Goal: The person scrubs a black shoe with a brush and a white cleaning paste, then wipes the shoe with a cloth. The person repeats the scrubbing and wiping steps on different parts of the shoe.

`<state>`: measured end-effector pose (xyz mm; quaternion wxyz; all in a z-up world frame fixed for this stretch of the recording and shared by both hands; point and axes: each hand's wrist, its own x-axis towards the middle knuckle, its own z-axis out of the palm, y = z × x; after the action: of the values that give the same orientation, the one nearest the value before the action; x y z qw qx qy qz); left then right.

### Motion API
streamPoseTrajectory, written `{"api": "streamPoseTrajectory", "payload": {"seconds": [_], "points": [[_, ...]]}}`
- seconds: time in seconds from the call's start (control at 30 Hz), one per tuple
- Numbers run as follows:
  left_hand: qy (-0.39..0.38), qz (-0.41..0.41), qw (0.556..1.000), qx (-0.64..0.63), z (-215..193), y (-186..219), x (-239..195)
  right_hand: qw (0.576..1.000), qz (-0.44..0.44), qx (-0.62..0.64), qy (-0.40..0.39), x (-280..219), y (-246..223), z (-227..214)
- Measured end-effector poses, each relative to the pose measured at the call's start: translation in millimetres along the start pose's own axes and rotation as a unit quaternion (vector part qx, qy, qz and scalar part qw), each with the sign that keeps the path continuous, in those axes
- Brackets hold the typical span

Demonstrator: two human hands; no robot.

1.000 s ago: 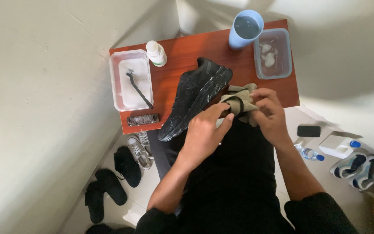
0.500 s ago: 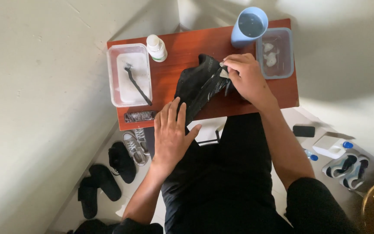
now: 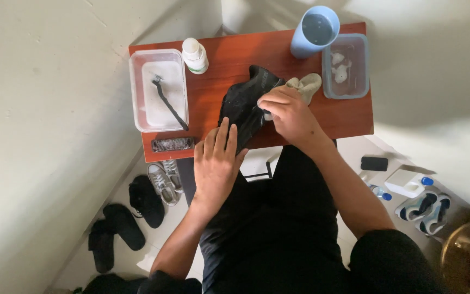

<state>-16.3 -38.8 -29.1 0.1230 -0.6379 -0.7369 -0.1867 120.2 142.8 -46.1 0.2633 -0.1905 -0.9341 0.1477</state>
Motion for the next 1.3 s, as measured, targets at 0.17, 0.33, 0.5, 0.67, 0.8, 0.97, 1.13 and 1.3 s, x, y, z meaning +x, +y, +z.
{"api": "streamPoseTrajectory", "payload": {"seconds": [0.17,0.33,0.5,0.67,0.8,0.97,1.13,1.3], "points": [[-0.003,-0.007,1.000,-0.008,-0.6,-1.5,2.8,0.979,0.072,0.185,0.041,-19.7,13.5,-37.6],[-0.003,-0.009,1.000,-0.008,-0.2,-1.2,0.4,0.933,0.272,0.184,0.148,-39.8,25.8,-40.7],[-0.004,-0.025,0.999,-0.024,-3.9,-0.5,1.7,0.955,0.273,0.076,0.090,-50.5,31.5,-42.2],[-0.016,-0.024,0.999,-0.022,-7.3,0.5,4.1,0.980,0.170,-0.070,0.072,-66.1,17.1,-51.6],[-0.011,-0.026,0.999,-0.019,-8.7,2.2,4.8,0.983,0.074,-0.158,0.050,-90.7,28.2,-29.2],[-0.026,-0.026,0.999,-0.019,-9.1,4.5,5.3,0.966,0.116,-0.184,-0.140,-98.1,37.8,-4.3],[-0.028,-0.029,0.999,-0.018,-9.6,5.1,5.8,0.965,0.116,-0.183,-0.145,-102.3,48.4,10.1],[-0.032,-0.032,0.999,-0.028,-11.8,5.8,7.9,0.885,0.398,0.197,0.138,-64.4,8.8,-32.0]]}}
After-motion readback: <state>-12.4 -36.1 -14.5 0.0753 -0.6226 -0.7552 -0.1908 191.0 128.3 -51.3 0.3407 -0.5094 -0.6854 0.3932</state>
